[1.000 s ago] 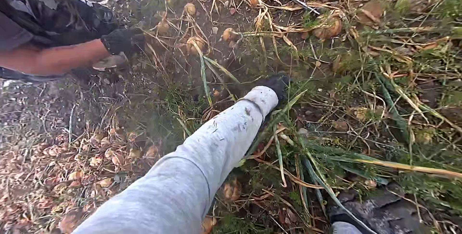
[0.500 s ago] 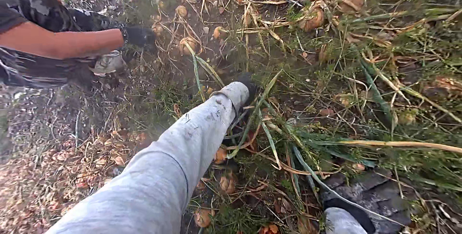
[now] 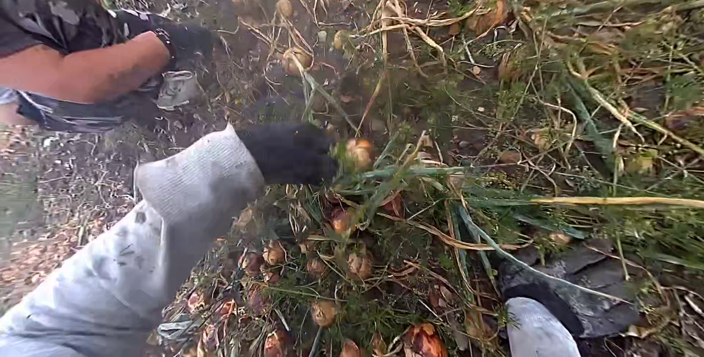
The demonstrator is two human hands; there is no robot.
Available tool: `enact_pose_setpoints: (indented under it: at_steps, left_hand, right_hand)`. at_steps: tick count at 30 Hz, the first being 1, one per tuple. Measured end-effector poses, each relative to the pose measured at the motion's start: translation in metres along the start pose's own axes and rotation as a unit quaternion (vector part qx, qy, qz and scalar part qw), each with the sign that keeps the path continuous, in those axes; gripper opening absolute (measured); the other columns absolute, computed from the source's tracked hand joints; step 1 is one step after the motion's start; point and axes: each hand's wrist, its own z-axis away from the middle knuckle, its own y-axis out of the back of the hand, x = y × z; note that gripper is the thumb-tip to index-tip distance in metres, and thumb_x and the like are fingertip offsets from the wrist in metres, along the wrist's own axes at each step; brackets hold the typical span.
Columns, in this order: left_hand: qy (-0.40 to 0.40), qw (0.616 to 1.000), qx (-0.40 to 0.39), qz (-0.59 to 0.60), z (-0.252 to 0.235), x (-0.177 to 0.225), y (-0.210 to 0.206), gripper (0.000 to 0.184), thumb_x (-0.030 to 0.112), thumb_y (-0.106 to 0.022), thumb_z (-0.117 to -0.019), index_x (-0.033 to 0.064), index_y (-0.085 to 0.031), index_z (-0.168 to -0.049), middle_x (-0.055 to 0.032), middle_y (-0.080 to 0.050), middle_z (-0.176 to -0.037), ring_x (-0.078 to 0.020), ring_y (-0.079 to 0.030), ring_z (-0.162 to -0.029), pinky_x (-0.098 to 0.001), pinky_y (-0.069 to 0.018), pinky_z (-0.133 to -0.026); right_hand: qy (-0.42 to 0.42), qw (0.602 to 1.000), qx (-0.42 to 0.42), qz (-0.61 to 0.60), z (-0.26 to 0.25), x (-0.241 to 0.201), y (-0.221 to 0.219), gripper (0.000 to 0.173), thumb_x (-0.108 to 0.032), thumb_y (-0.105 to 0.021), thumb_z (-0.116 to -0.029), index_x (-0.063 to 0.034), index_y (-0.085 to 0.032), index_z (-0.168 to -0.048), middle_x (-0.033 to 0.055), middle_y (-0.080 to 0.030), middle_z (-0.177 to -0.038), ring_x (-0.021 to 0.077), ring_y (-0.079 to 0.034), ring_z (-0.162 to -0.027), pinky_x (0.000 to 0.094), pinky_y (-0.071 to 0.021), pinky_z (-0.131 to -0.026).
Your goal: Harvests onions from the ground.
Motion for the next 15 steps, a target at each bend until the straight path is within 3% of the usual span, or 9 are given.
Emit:
enact_pose_setpoints:
  at_steps: [2, 3, 4, 6, 8, 11, 12, 14, 15]
  left_hand:
    - [-0.035, 0.988, -0.018, -0.147, 0.005, 0.013, -0.032, 0.037, 0.048, -0.069, -0.0961, 0.0187, -0.072, -0.119, -0.0033, -0.073, -0.101, -0.0179, -0.07, -0.089, -0.0462, -0.0583, -0.079]
    - [-0.103, 0.976, 0.029, -0.192, -0.009, 0.018, -0.053, 0.045, 0.047, -0.07, -0.0954, 0.0205, -0.067, -0.131, -0.0041, -0.071, -0.12, -0.0204, -0.068, -0.108, -0.0497, -0.0564, -0.092]
    - [-0.185, 0.953, 0.079, -0.225, -0.033, 0.021, -0.075, 0.056, 0.038, -0.072, -0.094, 0.0169, -0.058, -0.144, -0.0097, -0.063, -0.138, -0.027, -0.061, -0.127, -0.0521, -0.0501, -0.104]
    - [-0.291, 0.915, 0.132, -0.247, -0.093, 0.021, -0.123, 0.064, 0.018, -0.076, -0.0881, 0.0121, -0.054, -0.148, -0.0173, -0.052, -0.153, -0.0371, -0.046, -0.144, -0.0544, -0.0356, -0.117]
    - [-0.291, 0.932, 0.113, -0.186, -0.12, 0.021, -0.158, 0.062, 0.012, -0.081, -0.0821, 0.0097, -0.062, -0.141, -0.0159, -0.054, -0.15, -0.034, -0.045, -0.144, -0.0499, -0.0318, -0.121]
    - [-0.282, 0.932, 0.211, -0.081, -0.12, 0.014, -0.192, 0.045, 0.009, -0.081, -0.0772, 0.0053, -0.074, -0.121, -0.0158, -0.067, -0.133, -0.0336, -0.058, -0.131, -0.0503, -0.0425, -0.113]
    - [-0.262, 0.94, 0.2, -0.087, -0.112, 0.017, -0.191, 0.043, 0.009, -0.079, -0.0804, 0.0047, -0.073, -0.123, -0.0165, -0.066, -0.134, -0.0344, -0.057, -0.131, -0.051, -0.0415, -0.113]
    - [-0.222, 0.958, 0.117, -0.139, -0.097, 0.03, -0.178, 0.054, 0.013, -0.078, -0.085, 0.0053, -0.064, -0.137, -0.0176, -0.056, -0.147, -0.0361, -0.047, -0.141, -0.0529, -0.0319, -0.119]
    - [-0.214, 0.96, 0.091, -0.157, -0.095, 0.034, -0.174, 0.056, 0.017, -0.078, -0.0862, 0.0058, -0.062, -0.139, -0.0173, -0.053, -0.151, -0.0363, -0.044, -0.144, -0.0532, -0.0297, -0.12]
  right_hand:
    - [-0.01, 0.999, -0.038, -0.029, -0.002, -0.004, 0.006, 0.086, -0.066, -0.046, -0.0974, -0.0149, -0.028, -0.164, 0.0259, -0.027, -0.166, 0.0469, -0.023, -0.154, 0.0739, -0.0163, -0.118]
    - [-0.007, 0.998, -0.04, -0.04, -0.003, -0.003, -0.002, 0.083, -0.065, -0.046, -0.0986, -0.0137, -0.031, -0.163, 0.0265, -0.03, -0.165, 0.0477, -0.026, -0.153, 0.0756, -0.0187, -0.117]
    - [-0.002, 0.999, -0.037, -0.04, -0.004, -0.002, -0.01, 0.081, -0.064, -0.044, -0.0991, -0.0137, -0.033, -0.162, 0.0268, -0.032, -0.164, 0.0481, -0.029, -0.151, 0.0767, -0.0205, -0.116]
    - [0.016, 0.997, -0.07, -0.037, -0.009, -0.001, -0.023, 0.075, -0.058, -0.041, -0.1016, -0.0132, -0.033, -0.162, 0.0262, -0.033, -0.163, 0.0469, -0.034, -0.149, 0.0721, -0.0286, -0.115]
    - [0.047, 0.991, -0.122, -0.039, -0.02, 0.009, -0.054, 0.07, -0.051, -0.05, -0.1022, -0.0081, -0.042, -0.156, 0.0255, -0.046, -0.155, 0.0425, -0.047, -0.142, 0.0623, -0.0405, -0.112]
    - [0.031, 0.988, -0.13, -0.07, -0.022, 0.023, -0.065, 0.069, -0.052, -0.055, -0.1004, -0.0072, -0.048, -0.151, 0.0225, -0.051, -0.151, 0.0401, -0.049, -0.141, 0.0629, -0.0383, -0.113]
    - [0.027, 0.99, -0.121, -0.061, -0.02, 0.022, -0.055, 0.073, -0.057, -0.049, -0.0997, -0.0095, -0.044, -0.154, 0.0226, -0.045, -0.156, 0.0418, -0.043, -0.145, 0.0667, -0.0326, -0.115]
    - [0.039, 0.997, 0.02, -0.069, -0.017, 0.018, -0.067, 0.068, -0.06, -0.052, -0.0973, -0.0086, -0.06, -0.141, 0.0246, -0.057, -0.144, 0.0443, -0.052, -0.137, 0.0703, -0.0339, -0.113]
    - [0.046, 0.998, -0.006, -0.048, -0.016, 0.019, -0.055, 0.07, -0.06, -0.049, -0.0989, -0.0068, -0.059, -0.143, 0.0253, -0.055, -0.147, 0.0437, -0.048, -0.14, 0.0684, -0.0302, -0.116]
